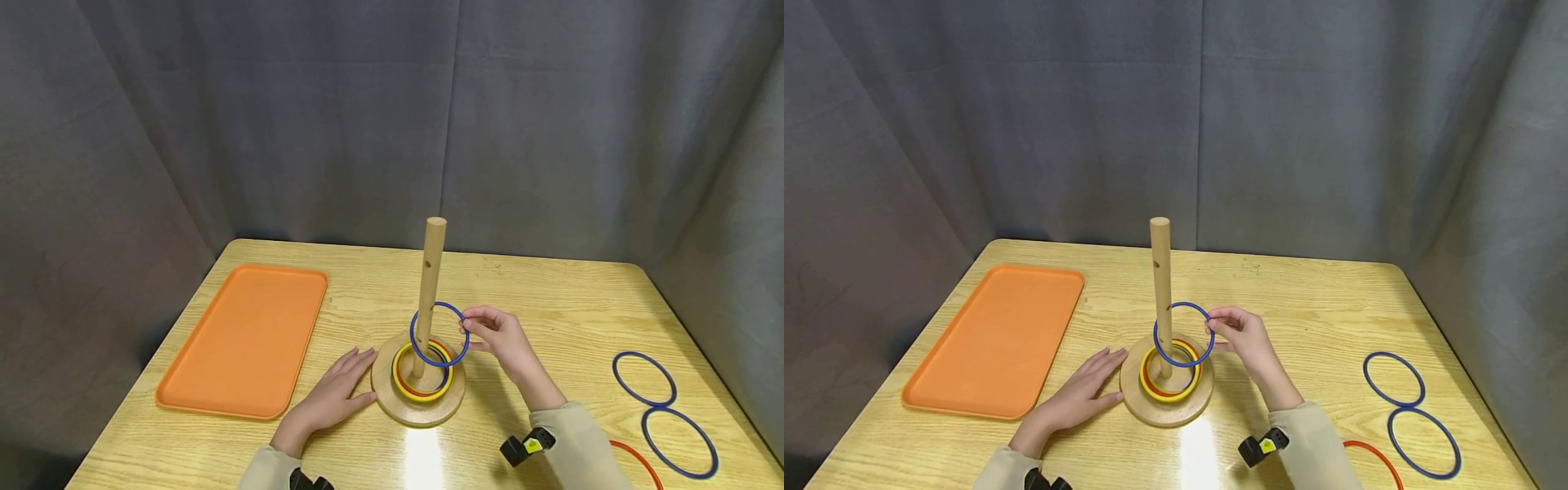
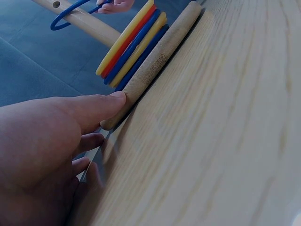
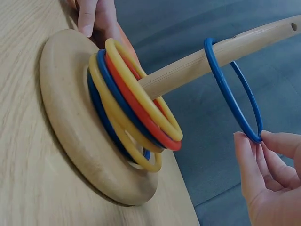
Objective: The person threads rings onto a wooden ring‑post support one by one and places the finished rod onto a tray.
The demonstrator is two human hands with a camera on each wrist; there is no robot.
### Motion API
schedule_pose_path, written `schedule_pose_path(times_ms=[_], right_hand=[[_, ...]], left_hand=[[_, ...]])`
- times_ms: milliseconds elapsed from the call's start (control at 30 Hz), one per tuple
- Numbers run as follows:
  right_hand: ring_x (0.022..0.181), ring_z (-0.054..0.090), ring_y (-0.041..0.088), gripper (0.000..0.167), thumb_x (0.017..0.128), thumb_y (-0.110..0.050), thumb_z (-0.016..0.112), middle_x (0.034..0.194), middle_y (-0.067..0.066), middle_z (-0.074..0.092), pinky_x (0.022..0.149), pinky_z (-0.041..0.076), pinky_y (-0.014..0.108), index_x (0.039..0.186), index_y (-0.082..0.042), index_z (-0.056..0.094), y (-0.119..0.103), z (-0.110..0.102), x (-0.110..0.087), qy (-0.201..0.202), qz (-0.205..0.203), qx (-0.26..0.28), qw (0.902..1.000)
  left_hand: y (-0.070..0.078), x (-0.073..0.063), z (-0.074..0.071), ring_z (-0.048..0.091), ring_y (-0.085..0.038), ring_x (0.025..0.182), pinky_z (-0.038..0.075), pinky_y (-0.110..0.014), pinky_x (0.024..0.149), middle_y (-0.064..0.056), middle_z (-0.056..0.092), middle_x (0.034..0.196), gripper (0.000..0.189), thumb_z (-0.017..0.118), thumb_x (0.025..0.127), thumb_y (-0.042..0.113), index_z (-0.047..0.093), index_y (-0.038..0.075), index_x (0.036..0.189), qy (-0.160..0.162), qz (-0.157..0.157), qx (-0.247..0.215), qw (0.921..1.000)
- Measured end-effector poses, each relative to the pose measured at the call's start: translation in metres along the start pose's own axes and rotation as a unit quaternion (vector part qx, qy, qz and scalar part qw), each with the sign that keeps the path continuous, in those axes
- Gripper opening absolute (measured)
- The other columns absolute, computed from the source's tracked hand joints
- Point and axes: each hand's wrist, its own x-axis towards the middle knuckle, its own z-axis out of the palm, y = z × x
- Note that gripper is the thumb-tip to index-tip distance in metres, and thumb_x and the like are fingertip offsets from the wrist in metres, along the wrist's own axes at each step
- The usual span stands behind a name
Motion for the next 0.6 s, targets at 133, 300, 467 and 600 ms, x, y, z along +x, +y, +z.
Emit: schedule_pose_path(times_ms=[133, 300, 467, 600], right_hand=[[0.088, 0.066, 0.007, 0.028, 0.097, -0.009, 0.058, 0.092, -0.003, 0.066, 0.072, 0.059, 0.024, 0.118, 0.01, 0.057, 0.005, 0.0, 0.001, -0.001, 0.008, -0.01, 0.9999], [0.088, 0.066, 0.008, 0.03, 0.097, -0.008, 0.057, 0.09, -0.003, 0.066, 0.072, 0.059, 0.025, 0.119, 0.012, 0.055, 0.012, -0.001, 0.002, -0.01, 0.019, -0.019, 0.9996], [0.085, 0.064, 0.007, 0.03, 0.097, -0.006, 0.056, 0.088, -0.004, 0.064, 0.073, 0.06, 0.028, 0.119, 0.014, 0.054, 0.018, -0.001, 0.002, -0.019, 0.027, -0.028, 0.999], [0.082, 0.063, 0.004, 0.032, 0.096, -0.003, 0.056, 0.087, -0.006, 0.063, 0.07, 0.06, 0.025, 0.119, 0.018, 0.053, 0.024, 0.0, 0.003, -0.026, 0.025, -0.033, 0.9988]], left_hand=[[0.001, 0.0, 0.0, 0.015, -0.034, 0.15, 0.017, -0.061, 0.118, -0.006, 0.028, 0.16, 0.069, 0.057, 0.096, 0.04, 0.028, 0.014, 0.154, 0.001, 0.001, 0.001, 1.0], [0.001, 0.0, 0.0, 0.016, -0.035, 0.15, 0.018, -0.061, 0.118, -0.007, 0.029, 0.16, 0.069, 0.058, 0.096, 0.039, 0.029, 0.014, 0.153, 0.005, 0.003, 0.004, 1.0], [0.001, 0.0, -0.001, 0.015, -0.035, 0.15, 0.017, -0.062, 0.118, -0.006, 0.028, 0.16, 0.069, 0.057, 0.096, 0.04, 0.028, 0.014, 0.154, 0.001, 0.0, 0.0, 1.0], [0.001, 0.0, -0.001, 0.015, -0.035, 0.15, 0.016, -0.062, 0.118, -0.007, 0.028, 0.16, 0.069, 0.057, 0.097, 0.04, 0.028, 0.014, 0.154, -0.004, -0.001, -0.002, 1.0]])
